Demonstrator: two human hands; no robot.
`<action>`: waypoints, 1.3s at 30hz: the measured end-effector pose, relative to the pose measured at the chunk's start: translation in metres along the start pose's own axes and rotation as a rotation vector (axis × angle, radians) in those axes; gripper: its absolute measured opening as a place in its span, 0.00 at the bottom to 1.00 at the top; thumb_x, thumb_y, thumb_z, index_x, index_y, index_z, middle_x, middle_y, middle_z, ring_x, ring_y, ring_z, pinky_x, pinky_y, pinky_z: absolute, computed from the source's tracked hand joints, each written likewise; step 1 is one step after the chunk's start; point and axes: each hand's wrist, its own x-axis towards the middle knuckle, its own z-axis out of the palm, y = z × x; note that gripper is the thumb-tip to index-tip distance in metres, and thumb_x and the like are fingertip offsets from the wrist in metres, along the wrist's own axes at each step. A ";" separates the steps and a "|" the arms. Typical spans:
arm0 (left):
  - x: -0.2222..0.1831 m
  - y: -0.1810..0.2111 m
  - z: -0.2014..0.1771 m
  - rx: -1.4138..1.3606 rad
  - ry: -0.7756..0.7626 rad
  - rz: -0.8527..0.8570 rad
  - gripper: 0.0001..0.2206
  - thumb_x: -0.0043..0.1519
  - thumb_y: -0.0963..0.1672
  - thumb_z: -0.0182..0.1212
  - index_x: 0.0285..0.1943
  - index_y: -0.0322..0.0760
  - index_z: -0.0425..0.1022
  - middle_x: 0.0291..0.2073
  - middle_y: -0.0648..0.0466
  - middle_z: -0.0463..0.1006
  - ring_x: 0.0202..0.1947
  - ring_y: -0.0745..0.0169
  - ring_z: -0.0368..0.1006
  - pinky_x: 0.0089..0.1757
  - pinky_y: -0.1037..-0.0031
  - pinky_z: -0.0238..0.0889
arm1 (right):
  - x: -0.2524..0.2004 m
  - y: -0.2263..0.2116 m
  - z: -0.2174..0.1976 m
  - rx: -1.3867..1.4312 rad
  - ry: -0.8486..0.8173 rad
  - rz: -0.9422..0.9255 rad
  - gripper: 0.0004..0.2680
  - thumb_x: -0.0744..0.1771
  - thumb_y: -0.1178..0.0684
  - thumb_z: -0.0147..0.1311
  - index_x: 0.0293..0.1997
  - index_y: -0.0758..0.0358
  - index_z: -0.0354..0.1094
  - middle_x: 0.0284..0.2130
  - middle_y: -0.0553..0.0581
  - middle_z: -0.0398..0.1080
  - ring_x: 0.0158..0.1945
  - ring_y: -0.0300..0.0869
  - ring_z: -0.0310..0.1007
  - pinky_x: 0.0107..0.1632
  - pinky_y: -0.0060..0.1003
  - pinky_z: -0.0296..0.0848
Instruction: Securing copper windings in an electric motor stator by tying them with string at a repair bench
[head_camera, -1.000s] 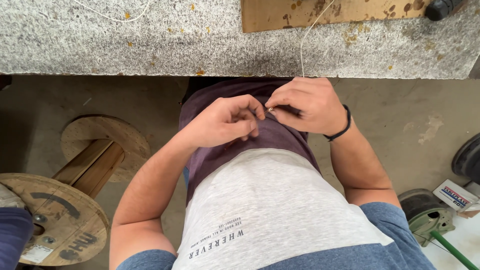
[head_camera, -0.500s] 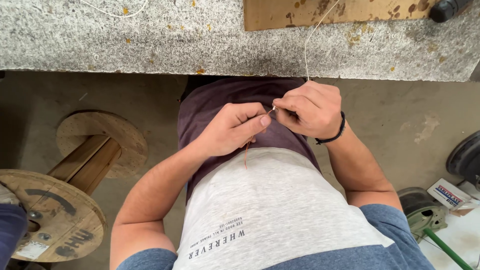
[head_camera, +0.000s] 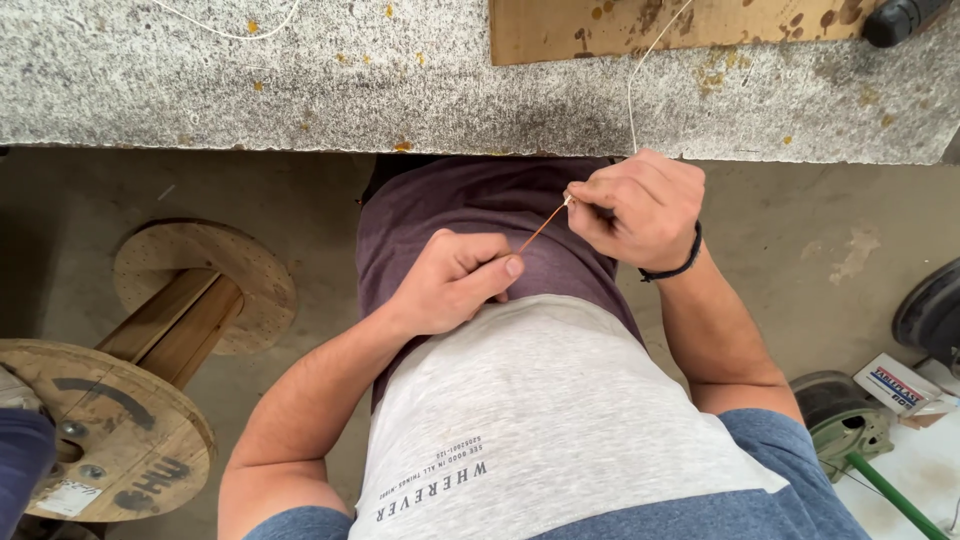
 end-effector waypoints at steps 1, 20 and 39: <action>-0.005 0.001 -0.003 -0.001 -0.002 -0.001 0.14 0.67 0.41 0.58 0.25 0.35 0.76 0.02 0.58 0.62 0.08 0.75 0.58 0.19 0.85 0.58 | 0.000 0.004 -0.003 -0.002 -0.001 0.002 0.03 0.65 0.62 0.64 0.31 0.64 0.77 0.25 0.54 0.74 0.22 0.44 0.68 0.25 0.37 0.69; 0.013 0.028 -0.025 0.506 -0.007 0.323 0.16 0.63 0.54 0.64 0.37 0.43 0.69 0.19 0.56 0.69 0.20 0.55 0.71 0.28 0.69 0.64 | 0.015 -0.030 0.000 0.670 -0.198 0.581 0.04 0.63 0.59 0.65 0.28 0.66 0.75 0.24 0.57 0.75 0.24 0.41 0.70 0.26 0.31 0.65; 0.008 0.002 -0.027 0.285 0.304 0.435 0.25 0.71 0.43 0.50 0.15 0.48 0.57 0.10 0.62 0.55 0.10 0.62 0.50 0.19 0.74 0.50 | 0.005 -0.039 0.006 0.688 -0.179 0.450 0.05 0.64 0.60 0.62 0.26 0.64 0.73 0.20 0.57 0.70 0.21 0.48 0.66 0.27 0.36 0.64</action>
